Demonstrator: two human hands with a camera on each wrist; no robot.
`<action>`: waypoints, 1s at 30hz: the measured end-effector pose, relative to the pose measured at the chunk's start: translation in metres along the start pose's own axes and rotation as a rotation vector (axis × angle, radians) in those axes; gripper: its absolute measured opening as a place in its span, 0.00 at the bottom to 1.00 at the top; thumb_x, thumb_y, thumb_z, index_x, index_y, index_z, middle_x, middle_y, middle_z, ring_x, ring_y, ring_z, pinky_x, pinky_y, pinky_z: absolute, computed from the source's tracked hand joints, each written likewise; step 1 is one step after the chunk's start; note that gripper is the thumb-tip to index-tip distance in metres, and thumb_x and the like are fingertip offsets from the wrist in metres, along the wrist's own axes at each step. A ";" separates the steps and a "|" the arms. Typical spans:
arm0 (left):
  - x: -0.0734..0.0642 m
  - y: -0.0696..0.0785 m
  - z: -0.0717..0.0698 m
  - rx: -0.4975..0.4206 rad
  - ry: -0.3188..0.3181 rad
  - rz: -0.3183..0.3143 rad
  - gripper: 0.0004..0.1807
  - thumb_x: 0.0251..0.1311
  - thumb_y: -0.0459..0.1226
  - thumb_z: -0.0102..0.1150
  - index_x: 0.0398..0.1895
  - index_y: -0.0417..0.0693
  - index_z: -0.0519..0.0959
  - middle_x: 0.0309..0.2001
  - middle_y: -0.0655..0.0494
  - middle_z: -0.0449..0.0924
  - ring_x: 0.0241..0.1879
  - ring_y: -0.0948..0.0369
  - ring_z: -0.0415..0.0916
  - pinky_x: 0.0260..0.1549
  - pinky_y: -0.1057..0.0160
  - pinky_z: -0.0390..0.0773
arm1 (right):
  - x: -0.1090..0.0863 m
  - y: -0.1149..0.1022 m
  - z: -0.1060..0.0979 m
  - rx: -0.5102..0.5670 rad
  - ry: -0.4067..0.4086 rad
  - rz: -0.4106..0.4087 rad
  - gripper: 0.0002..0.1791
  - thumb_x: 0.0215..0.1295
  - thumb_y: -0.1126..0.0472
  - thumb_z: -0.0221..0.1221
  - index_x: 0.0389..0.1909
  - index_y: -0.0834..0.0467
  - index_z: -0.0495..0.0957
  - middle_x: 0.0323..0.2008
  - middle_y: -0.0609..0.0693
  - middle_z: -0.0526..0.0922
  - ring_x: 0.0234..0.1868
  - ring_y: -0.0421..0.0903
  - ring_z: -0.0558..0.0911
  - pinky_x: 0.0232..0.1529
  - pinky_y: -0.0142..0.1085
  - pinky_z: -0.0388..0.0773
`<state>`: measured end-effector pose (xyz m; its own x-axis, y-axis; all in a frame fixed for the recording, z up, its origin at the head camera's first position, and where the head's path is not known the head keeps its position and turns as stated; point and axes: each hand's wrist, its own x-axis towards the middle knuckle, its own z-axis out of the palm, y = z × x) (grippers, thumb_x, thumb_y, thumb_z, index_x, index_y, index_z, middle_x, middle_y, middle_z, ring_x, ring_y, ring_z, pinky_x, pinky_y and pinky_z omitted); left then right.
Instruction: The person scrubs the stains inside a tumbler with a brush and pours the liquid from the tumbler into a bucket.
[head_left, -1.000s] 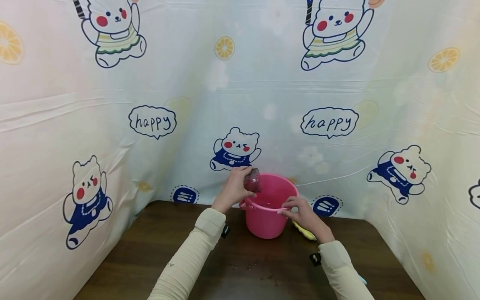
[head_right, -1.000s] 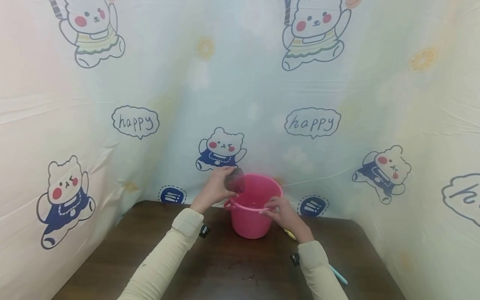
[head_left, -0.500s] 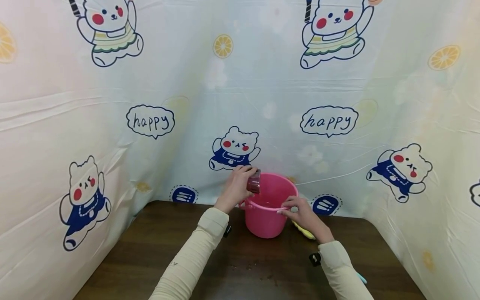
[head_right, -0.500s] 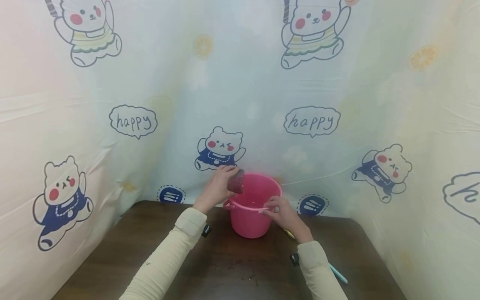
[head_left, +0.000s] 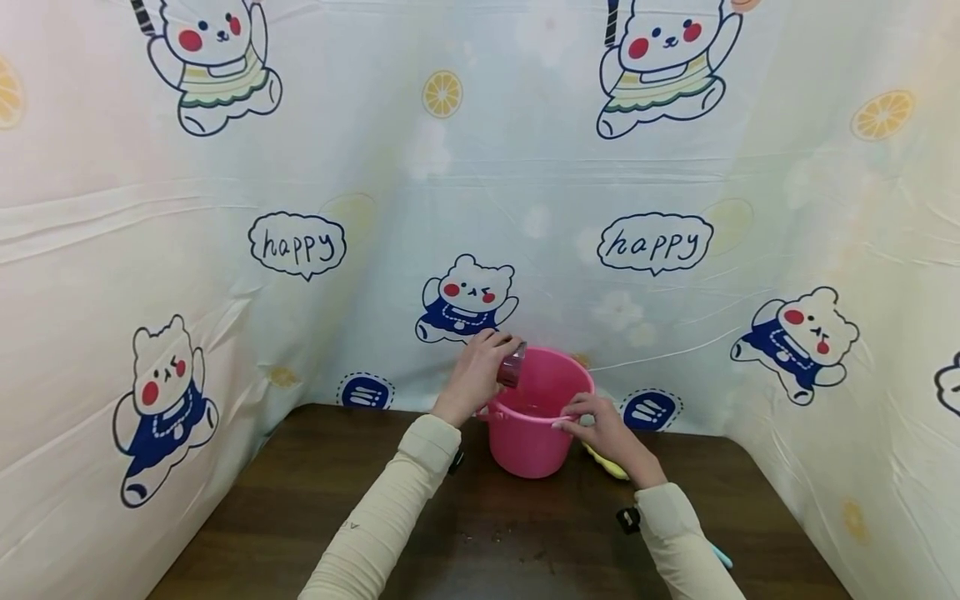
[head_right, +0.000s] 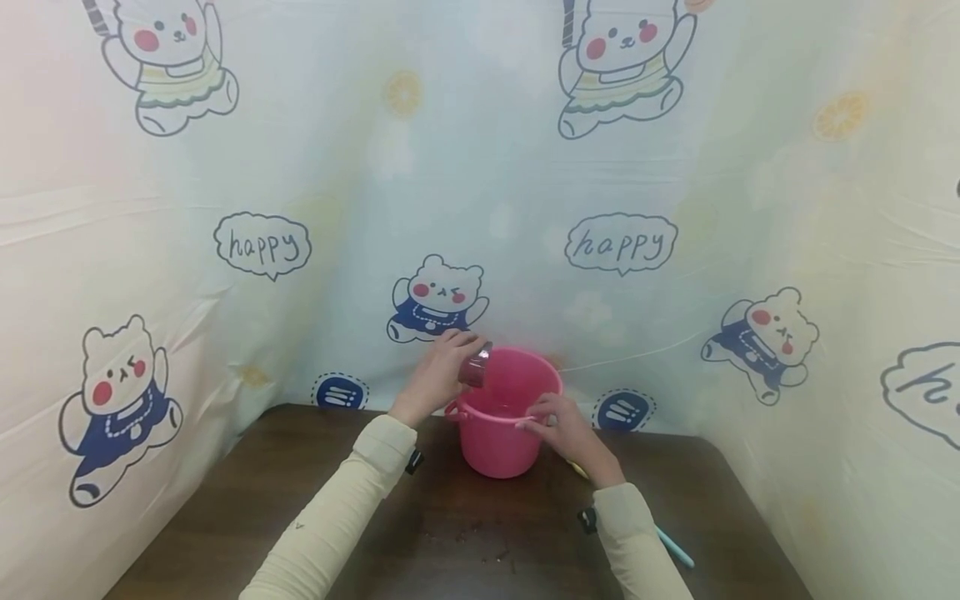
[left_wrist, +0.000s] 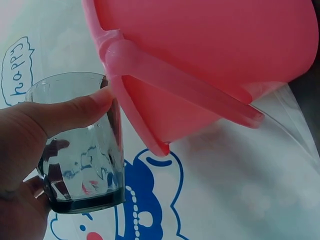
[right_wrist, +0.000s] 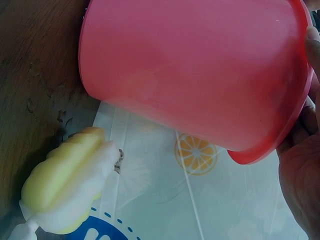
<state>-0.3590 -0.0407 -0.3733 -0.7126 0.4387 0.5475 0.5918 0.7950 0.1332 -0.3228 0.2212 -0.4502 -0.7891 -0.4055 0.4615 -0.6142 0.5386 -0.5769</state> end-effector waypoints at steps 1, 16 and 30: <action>0.001 0.000 0.000 0.013 -0.002 0.004 0.44 0.43 0.35 0.84 0.69 0.56 0.76 0.65 0.54 0.77 0.65 0.54 0.68 0.65 0.54 0.75 | 0.000 0.000 0.000 -0.001 0.001 0.000 0.02 0.64 0.57 0.70 0.36 0.46 0.88 0.35 0.41 0.82 0.37 0.41 0.80 0.40 0.35 0.84; 0.001 0.003 0.009 0.196 0.020 0.129 0.31 0.61 0.31 0.69 0.67 0.60 0.78 0.64 0.55 0.78 0.66 0.56 0.68 0.72 0.57 0.66 | 0.000 0.000 0.000 0.012 0.006 -0.035 0.02 0.64 0.55 0.69 0.37 0.46 0.88 0.35 0.41 0.82 0.37 0.40 0.79 0.38 0.33 0.84; -0.005 0.000 0.015 0.238 0.068 0.152 0.32 0.61 0.31 0.69 0.68 0.59 0.77 0.63 0.55 0.78 0.66 0.55 0.68 0.73 0.55 0.63 | 0.000 0.001 0.001 0.021 0.012 -0.058 0.02 0.63 0.57 0.70 0.36 0.49 0.88 0.35 0.42 0.82 0.35 0.40 0.78 0.35 0.35 0.83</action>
<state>-0.3613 -0.0362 -0.3885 -0.5905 0.5378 0.6017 0.5791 0.8017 -0.1481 -0.3234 0.2207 -0.4516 -0.7519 -0.4268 0.5025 -0.6592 0.4987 -0.5628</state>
